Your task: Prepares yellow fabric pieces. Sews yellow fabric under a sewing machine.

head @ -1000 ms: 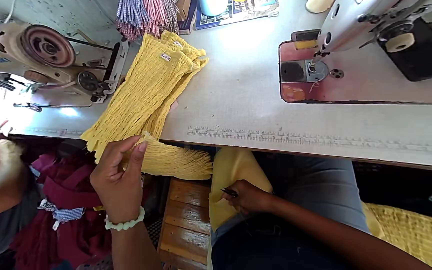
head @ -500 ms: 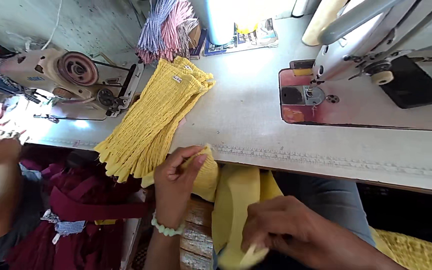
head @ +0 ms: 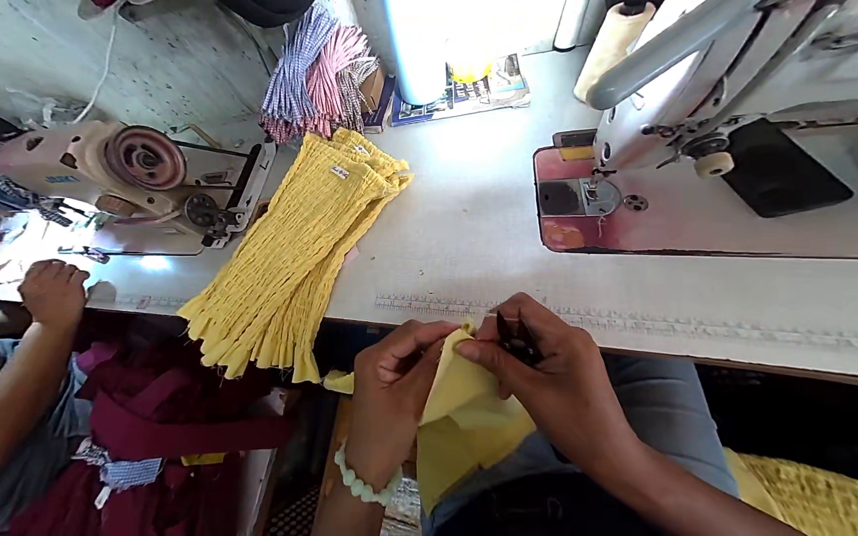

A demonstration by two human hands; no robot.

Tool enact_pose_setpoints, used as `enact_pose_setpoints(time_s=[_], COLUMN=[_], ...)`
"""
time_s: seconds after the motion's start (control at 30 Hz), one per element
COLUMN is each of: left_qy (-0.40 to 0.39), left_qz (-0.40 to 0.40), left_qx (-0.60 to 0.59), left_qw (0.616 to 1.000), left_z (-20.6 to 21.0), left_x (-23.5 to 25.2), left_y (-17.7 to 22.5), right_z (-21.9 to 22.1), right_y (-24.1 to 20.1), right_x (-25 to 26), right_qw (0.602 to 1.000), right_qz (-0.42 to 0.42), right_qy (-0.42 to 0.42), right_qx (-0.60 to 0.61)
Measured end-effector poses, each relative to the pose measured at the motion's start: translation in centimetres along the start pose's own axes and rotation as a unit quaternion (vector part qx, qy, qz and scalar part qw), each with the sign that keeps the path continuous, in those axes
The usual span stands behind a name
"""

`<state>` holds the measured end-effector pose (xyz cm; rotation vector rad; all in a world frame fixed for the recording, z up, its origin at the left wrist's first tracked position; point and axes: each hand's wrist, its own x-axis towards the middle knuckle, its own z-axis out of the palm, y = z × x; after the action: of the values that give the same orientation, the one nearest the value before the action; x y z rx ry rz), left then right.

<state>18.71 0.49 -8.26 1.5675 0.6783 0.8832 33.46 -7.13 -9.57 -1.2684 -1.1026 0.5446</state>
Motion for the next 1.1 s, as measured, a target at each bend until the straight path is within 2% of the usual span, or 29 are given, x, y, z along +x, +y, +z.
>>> enact_pose_setpoints(time_s=[0.1, 0.27, 0.33, 0.4, 0.5, 0.57, 0.63, 0.7, 0.77, 0.83, 0.9, 1.03, 1.1], left_qy=[0.008, -0.028, 0.008, 0.063, 0.124, 0.134, 0.127, 0.118, 0.114, 0.115, 0.115, 0.121, 0.122], left_qz=[0.002, 0.038, 0.045, 0.045, 0.021, -0.008, -0.011, 0.001, 0.012, 0.015, 0.013, 0.009, 0.016], left_qx=[0.009, 0.020, 0.069, 0.131, 0.172, 0.166, 0.164, 0.165, 0.173, 0.180, 0.186, 0.168, 0.166], left_qw=[1.000, 0.999, 0.997, 0.988, 0.977, 0.977, 0.978, 0.979, 0.978, 0.977, 0.976, 0.978, 0.978], left_z=[0.0, -0.6, -0.5, -0.9, -3.2, -4.8, -5.7, -6.0, -6.0, -6.1, -6.3, -6.9, -7.2], left_x=[-0.1, -0.6, -0.8, -0.4, 0.7, 1.8, 2.5, 3.0, 3.2, 3.1, 2.8, 2.5, 2.5], left_y=[0.0, -0.2, 0.1, 0.1, -0.1, -0.2, -0.3, -0.3, -0.5, -0.6, -0.8, -1.4, -1.5], right_z=[0.2, 0.6, 0.9, 1.1, 0.8, 1.1, 2.3, 4.4, 6.3, 7.2, 7.5, 7.0, 6.6], right_y=[0.1, 0.2, 0.4, 1.0, 2.1, 2.8, 4.2, 6.5, 8.7, 9.5, 9.3, 9.4, 10.6], right_x=[0.0, 0.1, 0.2, 0.4, -0.7, -2.6, -5.3, -7.9, -10.1, -11.1, -10.7, -8.9, -8.4], right_qw=[0.999, 0.998, 0.999, 1.000, 0.980, 0.967, 0.935, 0.861, 0.789, 0.738, 0.715, 0.748, 0.789], right_qz=[0.028, 0.049, 0.041, 0.001, -0.126, -0.185, -0.190, -0.158, -0.155, -0.149, -0.148, -0.034, 0.030], right_qy=[0.007, 0.014, 0.009, 0.013, 0.023, -0.071, -0.263, -0.450, -0.546, -0.601, -0.629, -0.619, -0.577], right_qx=[0.014, 0.025, 0.020, -0.028, -0.153, -0.158, -0.144, -0.174, -0.234, -0.270, -0.268, -0.239, -0.209])
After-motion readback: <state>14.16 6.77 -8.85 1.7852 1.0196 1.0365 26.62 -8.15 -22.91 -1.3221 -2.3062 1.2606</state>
